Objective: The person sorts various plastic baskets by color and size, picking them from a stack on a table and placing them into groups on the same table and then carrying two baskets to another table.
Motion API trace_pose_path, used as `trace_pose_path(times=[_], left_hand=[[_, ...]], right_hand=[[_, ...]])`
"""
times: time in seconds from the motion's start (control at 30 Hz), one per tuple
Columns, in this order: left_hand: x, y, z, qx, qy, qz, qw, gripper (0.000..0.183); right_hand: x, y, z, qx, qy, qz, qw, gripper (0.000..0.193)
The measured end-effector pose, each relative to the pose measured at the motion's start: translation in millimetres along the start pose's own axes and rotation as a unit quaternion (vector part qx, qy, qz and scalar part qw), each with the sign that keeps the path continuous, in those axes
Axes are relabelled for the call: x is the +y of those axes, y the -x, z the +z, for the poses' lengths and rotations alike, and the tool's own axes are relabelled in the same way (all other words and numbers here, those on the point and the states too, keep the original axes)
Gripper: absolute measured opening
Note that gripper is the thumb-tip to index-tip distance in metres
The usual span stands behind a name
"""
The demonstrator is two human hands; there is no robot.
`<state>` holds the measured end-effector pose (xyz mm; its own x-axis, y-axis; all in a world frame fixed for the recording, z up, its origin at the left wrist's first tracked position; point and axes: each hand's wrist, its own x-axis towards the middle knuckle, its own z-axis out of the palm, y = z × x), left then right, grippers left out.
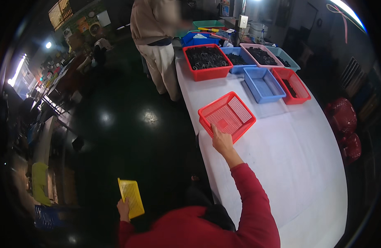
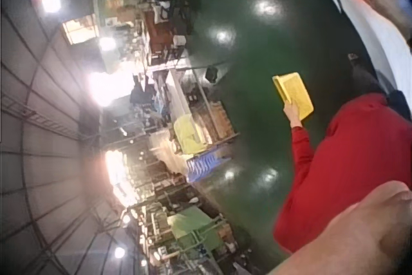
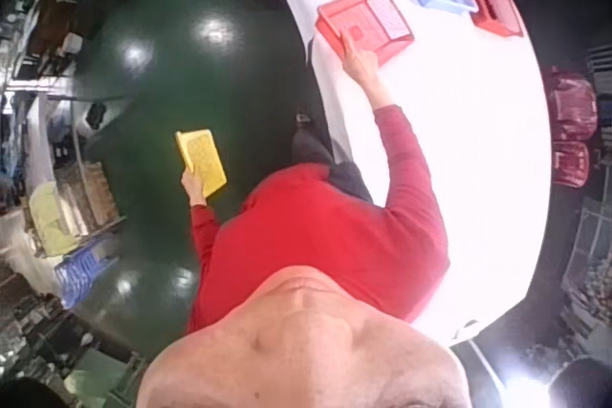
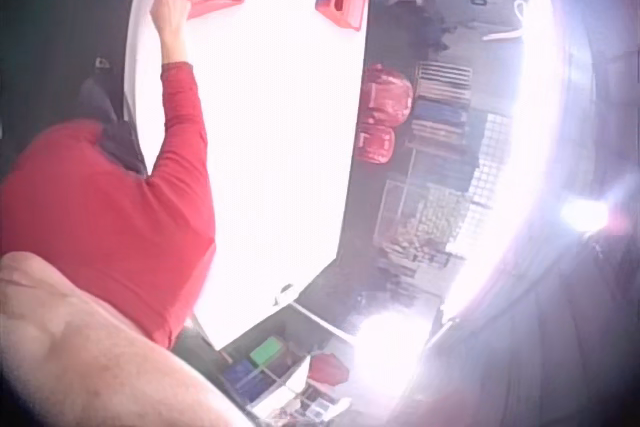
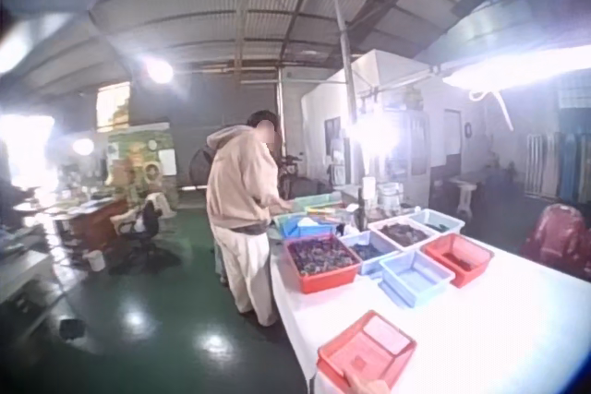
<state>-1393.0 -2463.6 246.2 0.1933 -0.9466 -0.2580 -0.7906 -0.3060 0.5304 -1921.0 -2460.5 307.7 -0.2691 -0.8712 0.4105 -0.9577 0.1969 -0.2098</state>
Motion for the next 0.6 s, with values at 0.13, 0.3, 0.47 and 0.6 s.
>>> trace_pose_path(times=[0.13, 0.3, 0.47, 0.6], left_hand=[[42, 14, -10, 0.002, -0.005, -0.074, 0.997, 0.026], [36, 28, -2, 0.061, -0.051, -0.186, 0.979, 0.023], [26, 58, -7, 0.075, -0.041, -0.296, 0.951, 0.02], [-42, 100, 9, 0.085, -0.083, -0.248, 0.962, 0.029]], right_hand=[[65, -125, 38, -0.124, 0.063, 0.05, 0.989, 0.05], [127, -217, 82, -0.157, 0.068, 0.157, 0.973, 0.053], [87, -266, 84, -0.148, 0.104, 0.179, 0.967, 0.067], [32, -236, 126, 0.006, 0.003, 0.002, 1.0, 0.068]])
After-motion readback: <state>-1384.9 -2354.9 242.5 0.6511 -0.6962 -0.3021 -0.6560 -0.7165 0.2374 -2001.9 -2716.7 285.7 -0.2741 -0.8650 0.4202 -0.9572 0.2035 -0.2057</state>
